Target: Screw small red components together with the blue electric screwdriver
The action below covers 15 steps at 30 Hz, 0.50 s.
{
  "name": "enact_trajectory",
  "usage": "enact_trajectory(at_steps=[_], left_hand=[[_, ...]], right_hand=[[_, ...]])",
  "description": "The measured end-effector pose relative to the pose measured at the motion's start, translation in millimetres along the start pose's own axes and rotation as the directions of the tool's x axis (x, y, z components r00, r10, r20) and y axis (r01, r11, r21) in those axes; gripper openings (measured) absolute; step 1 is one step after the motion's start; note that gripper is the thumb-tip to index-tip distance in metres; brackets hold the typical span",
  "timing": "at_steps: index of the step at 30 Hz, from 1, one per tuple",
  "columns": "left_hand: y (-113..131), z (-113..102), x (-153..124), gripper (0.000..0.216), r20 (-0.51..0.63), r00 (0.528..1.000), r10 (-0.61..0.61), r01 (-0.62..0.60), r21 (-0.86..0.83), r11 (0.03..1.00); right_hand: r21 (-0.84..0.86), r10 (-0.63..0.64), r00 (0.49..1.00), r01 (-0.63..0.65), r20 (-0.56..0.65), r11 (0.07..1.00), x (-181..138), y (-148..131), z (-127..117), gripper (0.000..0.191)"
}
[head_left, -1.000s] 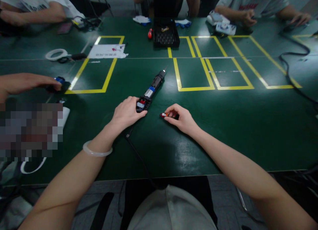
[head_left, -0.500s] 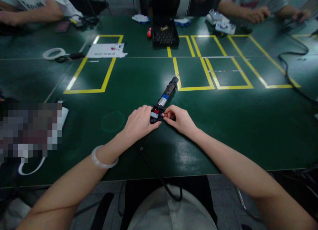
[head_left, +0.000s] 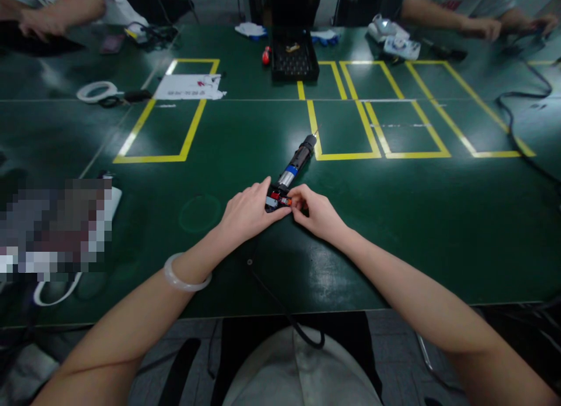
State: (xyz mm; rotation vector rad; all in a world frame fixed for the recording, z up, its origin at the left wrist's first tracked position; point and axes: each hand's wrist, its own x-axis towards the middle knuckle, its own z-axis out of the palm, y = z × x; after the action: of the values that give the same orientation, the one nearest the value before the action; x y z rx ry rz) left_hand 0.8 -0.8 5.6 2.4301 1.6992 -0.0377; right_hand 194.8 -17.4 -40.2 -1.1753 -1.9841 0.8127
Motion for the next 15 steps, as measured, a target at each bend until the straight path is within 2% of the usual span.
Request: enact_trajectory(at_steps=[7,15], left_hand=[[8,-1,5,0.067,-0.027,1.0,0.004,-0.002,0.065,0.998],[10,-6,4,0.054,-0.039,0.999,0.027,-0.021,0.144,0.989]], right_hand=[[-0.054,-0.032,0.999,0.034,0.04,0.998,0,-3,-2,0.032],[-0.029,-0.007,0.999,0.008,0.038,1.0,-2,-1,-8,0.029]])
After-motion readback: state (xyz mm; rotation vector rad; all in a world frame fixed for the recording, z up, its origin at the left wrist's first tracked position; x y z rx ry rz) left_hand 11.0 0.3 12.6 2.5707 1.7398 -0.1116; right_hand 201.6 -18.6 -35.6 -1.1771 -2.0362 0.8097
